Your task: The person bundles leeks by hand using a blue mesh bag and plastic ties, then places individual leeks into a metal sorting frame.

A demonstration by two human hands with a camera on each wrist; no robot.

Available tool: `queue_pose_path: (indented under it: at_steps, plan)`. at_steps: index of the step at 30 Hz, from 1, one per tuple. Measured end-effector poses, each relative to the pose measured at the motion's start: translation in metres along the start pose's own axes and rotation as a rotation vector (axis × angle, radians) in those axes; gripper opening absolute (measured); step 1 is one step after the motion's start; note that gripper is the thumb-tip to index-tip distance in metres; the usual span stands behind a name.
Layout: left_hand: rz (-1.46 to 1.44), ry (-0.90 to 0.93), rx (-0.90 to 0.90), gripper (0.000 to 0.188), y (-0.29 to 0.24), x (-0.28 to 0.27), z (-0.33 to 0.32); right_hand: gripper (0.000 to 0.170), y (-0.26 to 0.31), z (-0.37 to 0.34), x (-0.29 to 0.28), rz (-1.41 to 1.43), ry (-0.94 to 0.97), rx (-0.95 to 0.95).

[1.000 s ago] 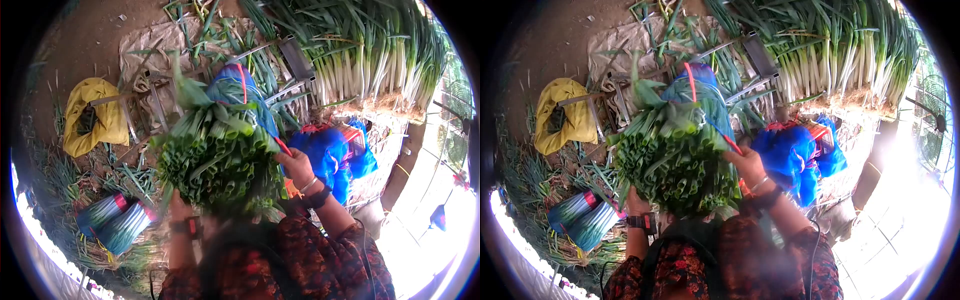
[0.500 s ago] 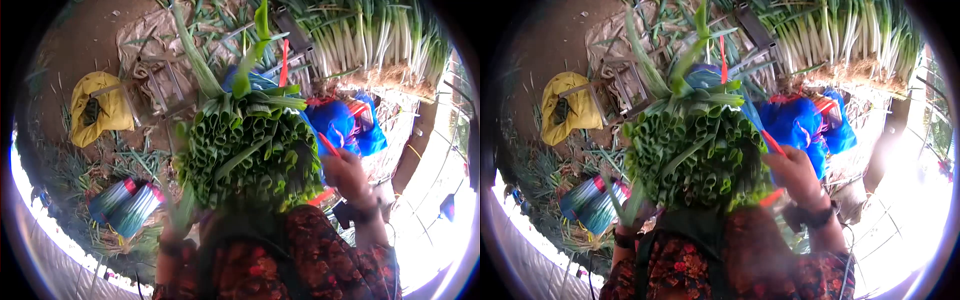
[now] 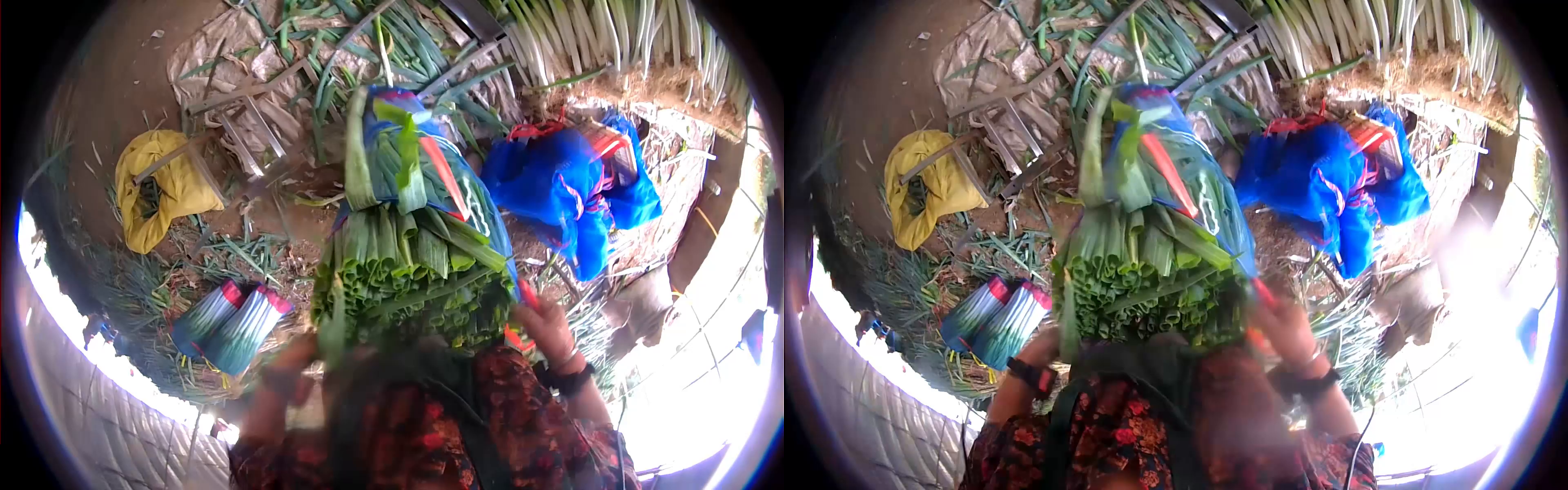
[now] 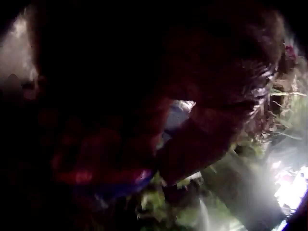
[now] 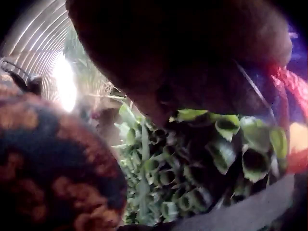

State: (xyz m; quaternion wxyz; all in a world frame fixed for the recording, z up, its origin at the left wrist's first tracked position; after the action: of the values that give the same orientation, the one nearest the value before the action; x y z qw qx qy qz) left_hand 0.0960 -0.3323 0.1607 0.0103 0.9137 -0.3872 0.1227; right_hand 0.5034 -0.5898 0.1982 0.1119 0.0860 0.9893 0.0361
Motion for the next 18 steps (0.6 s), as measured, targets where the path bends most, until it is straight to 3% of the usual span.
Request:
queue_pose_path:
  at_steps: [1,3,5,7,9,11,13,15,16,18]
  plan:
    - [-0.012,-0.108,-0.137,0.031,0.005,-0.021,0.008,0.024,0.007,0.002,-0.01,0.102,0.023,-0.069]
    - [1.114,0.038,0.122,0.038,-0.051,-0.091,0.073,0.018,0.024,0.011,-0.047,0.098,0.098,-0.151]
    - [1.128,-0.109,0.436,0.034,-0.105,-0.101,0.093,0.019,0.028,0.025,-0.059,0.029,0.082,-0.204]
    - [0.753,-0.241,0.424,0.03,-0.161,-0.074,0.123,0.018,0.027,0.043,-0.068,-0.01,0.109,-0.236]
    - [0.911,-0.216,0.283,0.033,-0.212,-0.033,0.156,0.02,0.027,0.057,-0.069,-0.009,0.138,-0.257]
    - [0.779,-0.028,0.471,0.037,-0.24,0.016,0.17,0.025,0.02,0.073,-0.07,-0.042,0.179,-0.256]
    - [0.851,0.081,0.522,0.04,-0.258,0.054,0.191,0.029,0.014,0.086,-0.073,-0.111,0.175,-0.282]
    - [0.675,0.223,0.482,0.05,-0.269,0.092,0.185,0.034,0.01,0.1,-0.081,-0.217,0.117,-0.342]
    - [0.584,0.292,0.464,0.055,-0.273,0.104,0.183,0.043,0.013,0.111,-0.084,-0.314,0.053,-0.468]
    - [0.807,0.375,0.548,0.058,-0.27,0.114,0.187,0.048,0.038,0.123,-0.089,-0.449,-0.118,-0.701]
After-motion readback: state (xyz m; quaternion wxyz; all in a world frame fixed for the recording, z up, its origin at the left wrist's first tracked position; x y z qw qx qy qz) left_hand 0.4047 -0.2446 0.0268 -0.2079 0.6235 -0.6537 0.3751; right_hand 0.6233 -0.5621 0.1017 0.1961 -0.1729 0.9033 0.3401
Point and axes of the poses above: each hand's wrist, its own z-axis towards the middle knuckle, its own x-axis out of the palm, y = z × x, the point moved 3 cm from there along z, towards the middle knuckle, and after that the axes turned 15 degrees about -z, right-handed, at the moved point
